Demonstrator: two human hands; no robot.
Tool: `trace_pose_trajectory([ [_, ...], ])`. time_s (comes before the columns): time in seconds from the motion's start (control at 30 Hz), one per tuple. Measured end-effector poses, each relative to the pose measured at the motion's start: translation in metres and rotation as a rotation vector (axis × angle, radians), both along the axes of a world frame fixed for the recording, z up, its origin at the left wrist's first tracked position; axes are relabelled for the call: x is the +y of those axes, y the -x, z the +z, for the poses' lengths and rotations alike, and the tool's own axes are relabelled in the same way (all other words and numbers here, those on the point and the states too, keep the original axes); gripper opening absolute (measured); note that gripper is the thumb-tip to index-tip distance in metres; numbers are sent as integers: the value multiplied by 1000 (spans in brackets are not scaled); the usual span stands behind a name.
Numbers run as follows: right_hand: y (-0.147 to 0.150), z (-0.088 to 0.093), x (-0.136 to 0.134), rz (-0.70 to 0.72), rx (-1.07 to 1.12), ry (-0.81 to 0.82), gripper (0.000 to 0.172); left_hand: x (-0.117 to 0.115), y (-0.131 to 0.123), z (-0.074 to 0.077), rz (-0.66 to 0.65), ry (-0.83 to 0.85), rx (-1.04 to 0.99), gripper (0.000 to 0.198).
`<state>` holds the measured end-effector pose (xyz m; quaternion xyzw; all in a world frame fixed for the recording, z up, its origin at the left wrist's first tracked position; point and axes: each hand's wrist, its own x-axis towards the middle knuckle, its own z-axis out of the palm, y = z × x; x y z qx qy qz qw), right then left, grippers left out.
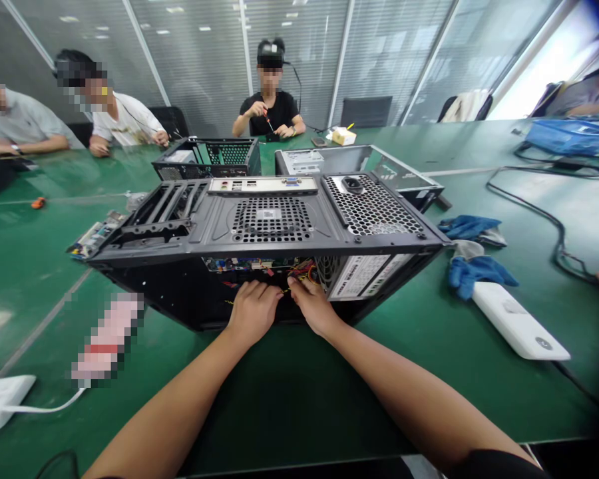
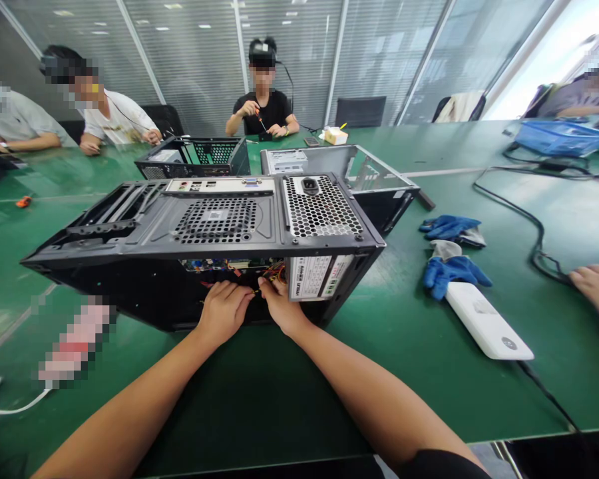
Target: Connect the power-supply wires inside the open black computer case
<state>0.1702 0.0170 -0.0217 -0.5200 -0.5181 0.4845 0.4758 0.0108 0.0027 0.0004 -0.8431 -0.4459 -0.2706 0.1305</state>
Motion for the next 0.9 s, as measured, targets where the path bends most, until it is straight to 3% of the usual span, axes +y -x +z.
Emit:
trace_pose_trajectory([
  [0.5, 0, 16, -6, -24, -118, -13, 42, 0, 0, 0, 11, 16, 47, 22],
  [0.9, 0, 16, -6, -17, -99, -27, 42, -2, 2, -4, 0, 21, -20, 17],
])
